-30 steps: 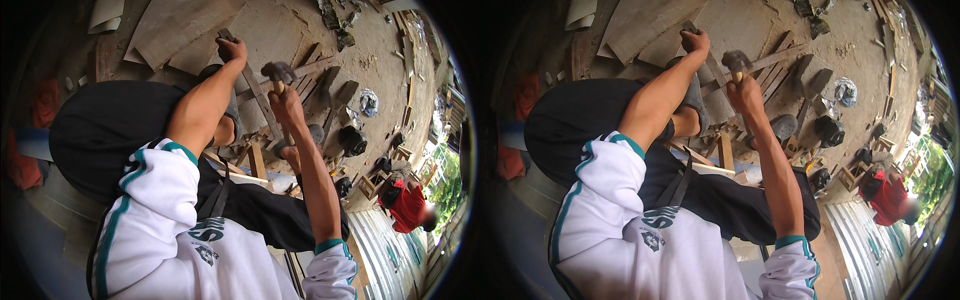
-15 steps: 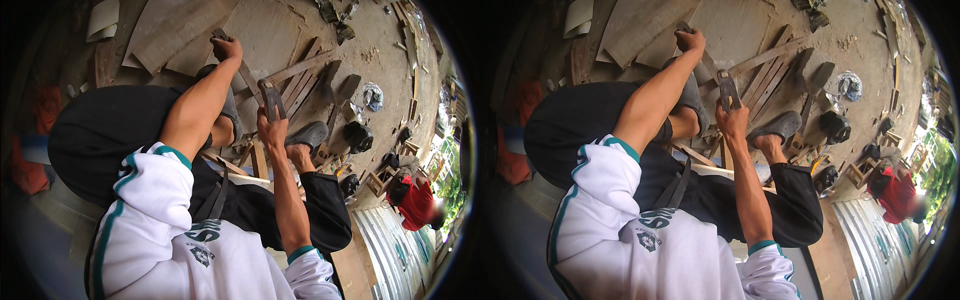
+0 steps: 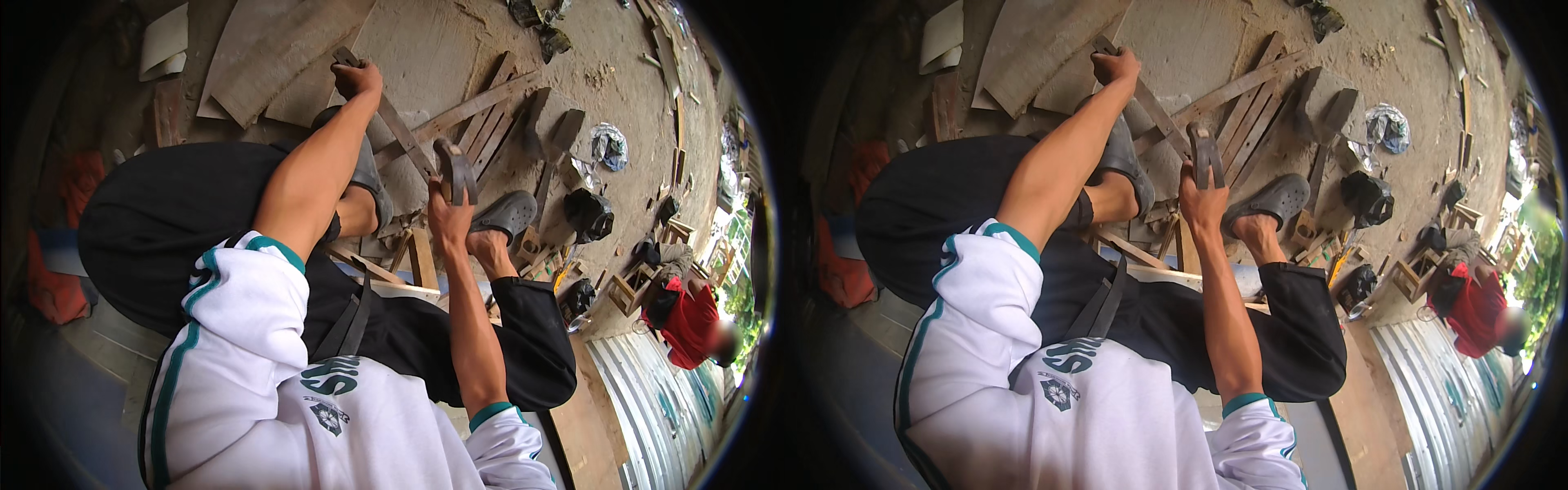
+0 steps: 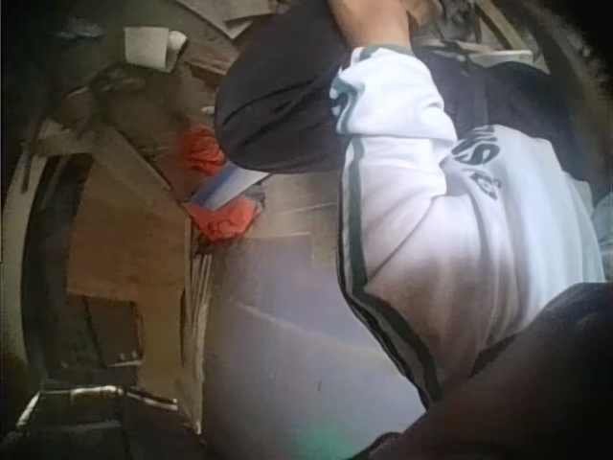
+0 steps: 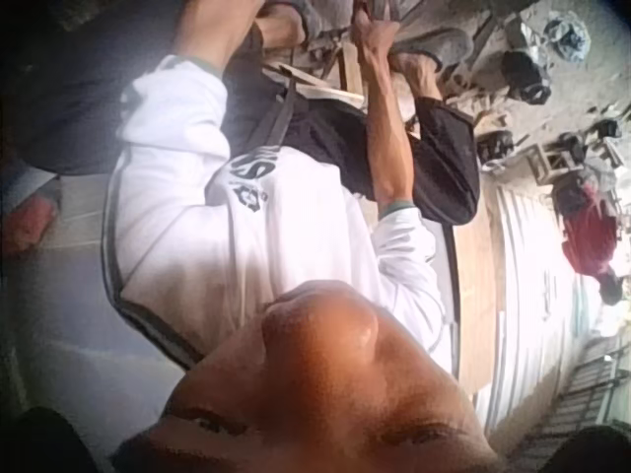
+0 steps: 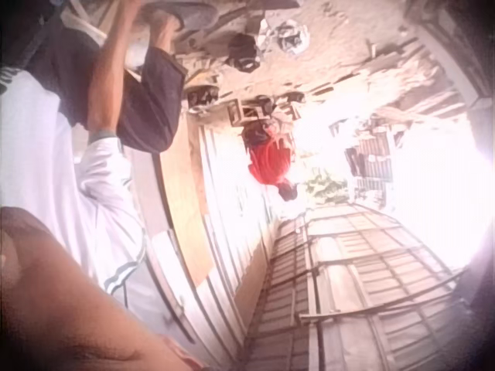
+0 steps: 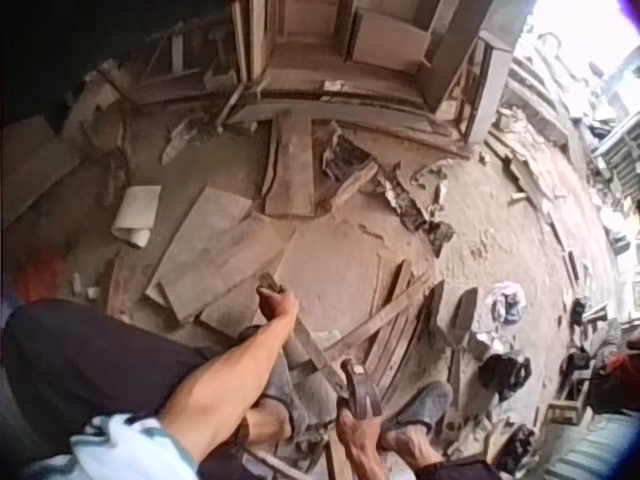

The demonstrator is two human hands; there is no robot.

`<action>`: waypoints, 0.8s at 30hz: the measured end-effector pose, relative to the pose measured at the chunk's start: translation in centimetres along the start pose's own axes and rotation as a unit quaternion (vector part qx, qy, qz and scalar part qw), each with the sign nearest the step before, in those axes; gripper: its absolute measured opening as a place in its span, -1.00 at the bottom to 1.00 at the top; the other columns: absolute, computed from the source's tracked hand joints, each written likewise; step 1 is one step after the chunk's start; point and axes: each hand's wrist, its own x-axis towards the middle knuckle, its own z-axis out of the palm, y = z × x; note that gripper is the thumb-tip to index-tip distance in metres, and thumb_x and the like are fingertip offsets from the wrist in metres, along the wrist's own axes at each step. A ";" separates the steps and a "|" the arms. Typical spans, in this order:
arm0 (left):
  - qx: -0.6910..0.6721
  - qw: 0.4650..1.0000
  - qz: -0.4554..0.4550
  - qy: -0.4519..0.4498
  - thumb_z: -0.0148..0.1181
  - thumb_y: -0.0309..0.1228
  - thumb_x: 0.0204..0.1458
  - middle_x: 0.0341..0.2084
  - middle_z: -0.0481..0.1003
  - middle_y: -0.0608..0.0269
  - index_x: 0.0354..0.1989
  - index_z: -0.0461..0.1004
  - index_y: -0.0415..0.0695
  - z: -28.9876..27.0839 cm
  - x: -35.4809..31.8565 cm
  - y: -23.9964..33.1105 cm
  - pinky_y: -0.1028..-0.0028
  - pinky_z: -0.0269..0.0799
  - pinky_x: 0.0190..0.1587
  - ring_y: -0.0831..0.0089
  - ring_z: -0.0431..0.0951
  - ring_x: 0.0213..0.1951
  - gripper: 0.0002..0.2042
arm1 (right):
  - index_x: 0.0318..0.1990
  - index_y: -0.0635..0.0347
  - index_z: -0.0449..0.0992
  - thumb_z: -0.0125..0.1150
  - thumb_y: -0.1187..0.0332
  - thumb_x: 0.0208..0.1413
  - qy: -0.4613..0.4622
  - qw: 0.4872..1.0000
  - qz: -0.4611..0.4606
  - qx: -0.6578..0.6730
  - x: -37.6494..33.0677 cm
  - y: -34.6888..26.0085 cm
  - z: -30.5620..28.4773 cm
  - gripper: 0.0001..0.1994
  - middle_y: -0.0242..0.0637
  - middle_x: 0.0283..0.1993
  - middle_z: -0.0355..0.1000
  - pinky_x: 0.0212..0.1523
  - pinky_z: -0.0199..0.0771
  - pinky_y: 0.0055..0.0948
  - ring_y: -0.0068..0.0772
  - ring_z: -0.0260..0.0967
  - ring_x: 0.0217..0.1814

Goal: The person sits on the ground and uses a hammer to repeatedly strike a long, thin piece of wood resting on a concrete block. The person adjusts the wood's position several times and continues hammering along its length.

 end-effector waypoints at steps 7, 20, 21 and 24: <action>0.014 0.999 0.025 0.031 0.20 -0.31 -0.03 -0.37 0.53 -0.12 -0.23 0.28 -0.32 1.1 1.0 -0.8 0.13 0.55 -0.24 0.02 0.63 -0.36 -0.65 | -0.24 0.30 0.55 0.21 0.23 0.10 -0.038 0.999 0.028 0.001 0.0 -0.6 1.2 -0.73 -0.04 -0.55 0.46 -0.41 0.42 -0.30 -0.28 0.42 -0.55; -0.088 0.995 0.011 -0.044 0.15 -0.40 0.00 -0.65 0.52 -0.05 -0.22 0.20 -0.38 0.0 0.1 0.0 0.33 0.58 -0.55 0.19 0.60 -0.65 -0.67 | -0.20 0.14 0.32 0.21 0.38 -0.05 -0.104 0.986 -0.032 -0.130 -1.3 -2.0 3.1 -0.74 0.13 -0.44 0.49 -0.30 0.41 0.17 0.30 0.47 -0.32; -0.080 0.996 0.016 -0.038 0.12 -0.37 0.01 -0.69 0.50 -0.01 -0.24 0.19 -0.34 -0.1 0.3 0.2 0.33 0.58 -0.53 0.18 0.59 -0.66 -0.69 | -0.19 0.14 0.31 0.21 0.39 -0.04 -0.099 0.986 -0.004 -0.132 -1.1 -2.0 3.2 -0.74 0.13 -0.44 0.49 -0.30 0.41 0.17 0.30 0.47 -0.32; -0.063 0.997 0.012 -0.031 0.10 -0.39 0.01 -0.68 0.51 -0.03 -0.26 0.19 -0.36 -0.4 0.1 0.2 0.34 0.58 -0.52 0.18 0.59 -0.66 -0.70 | -0.17 0.13 0.30 0.18 0.39 0.00 -0.096 0.983 0.045 -0.150 -1.1 -2.9 3.0 -0.75 0.11 -0.43 0.50 -0.32 0.42 0.19 0.33 0.47 -0.33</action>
